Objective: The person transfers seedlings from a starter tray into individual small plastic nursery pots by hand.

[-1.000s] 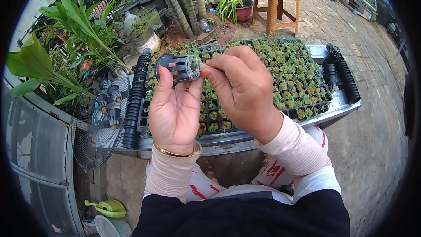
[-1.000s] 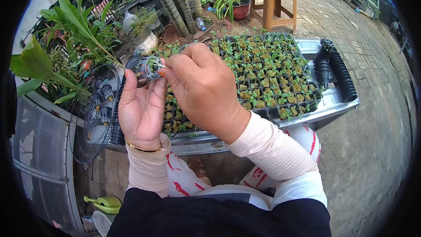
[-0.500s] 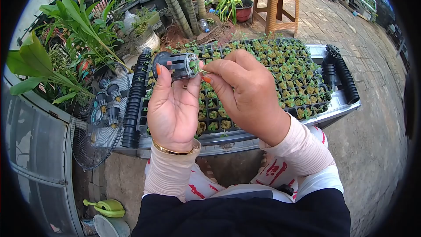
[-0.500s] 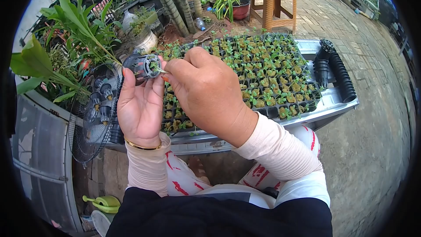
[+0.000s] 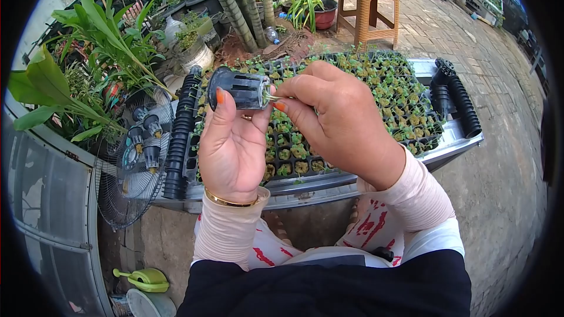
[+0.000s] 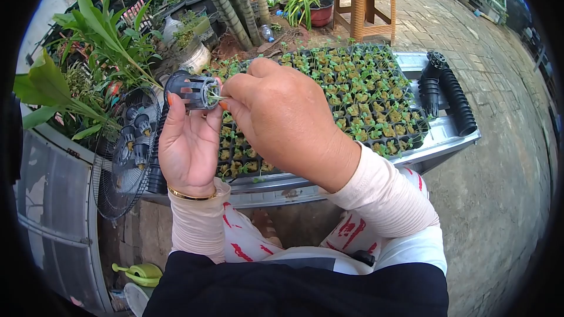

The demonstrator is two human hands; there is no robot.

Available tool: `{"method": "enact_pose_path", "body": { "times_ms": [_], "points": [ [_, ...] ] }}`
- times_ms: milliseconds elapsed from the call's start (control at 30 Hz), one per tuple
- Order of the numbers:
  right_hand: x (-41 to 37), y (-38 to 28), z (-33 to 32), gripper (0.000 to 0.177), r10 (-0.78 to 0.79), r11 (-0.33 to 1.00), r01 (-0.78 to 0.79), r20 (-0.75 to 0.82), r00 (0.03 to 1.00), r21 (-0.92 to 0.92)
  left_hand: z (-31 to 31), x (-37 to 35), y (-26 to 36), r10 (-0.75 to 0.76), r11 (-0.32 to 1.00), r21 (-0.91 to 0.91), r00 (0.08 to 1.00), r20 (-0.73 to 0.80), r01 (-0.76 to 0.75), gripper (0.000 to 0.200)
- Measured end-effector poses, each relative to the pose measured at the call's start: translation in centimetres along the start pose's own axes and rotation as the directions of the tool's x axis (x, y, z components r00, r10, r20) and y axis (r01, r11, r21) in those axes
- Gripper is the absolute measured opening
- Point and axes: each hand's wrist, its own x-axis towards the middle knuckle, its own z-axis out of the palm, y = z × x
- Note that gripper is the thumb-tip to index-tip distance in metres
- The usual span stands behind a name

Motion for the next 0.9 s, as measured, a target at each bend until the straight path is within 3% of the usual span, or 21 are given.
{"method": "enact_pose_path", "body": {
  "times_ms": [267,400,567,900],
  "points": [
    [0.6,0.1,-1.1,0.014,0.077,0.997,-0.072,0.156,0.985,-0.034,-0.2,0.1,-0.2,-0.033,0.999,0.007,0.999,0.006,0.033,0.025],
    [0.5,0.7,-0.6,0.015,0.03,0.999,-0.031,0.078,0.996,0.023,-0.4,0.2,-0.2,-0.043,0.998,-0.049,0.998,0.054,0.046,0.025],
    [0.6,0.7,-0.6,0.015,0.126,0.985,-0.142,0.16,0.979,0.093,-0.4,0.3,-0.2,-0.053,0.998,-0.025,0.998,0.031,0.054,0.024],
    [1.2,0.5,-0.9,0.016,0.148,0.988,-0.154,0.187,0.971,0.017,0.1,0.3,-0.4,-0.013,1.0,0.016,0.999,0.047,0.012,0.026]
  ]
}}
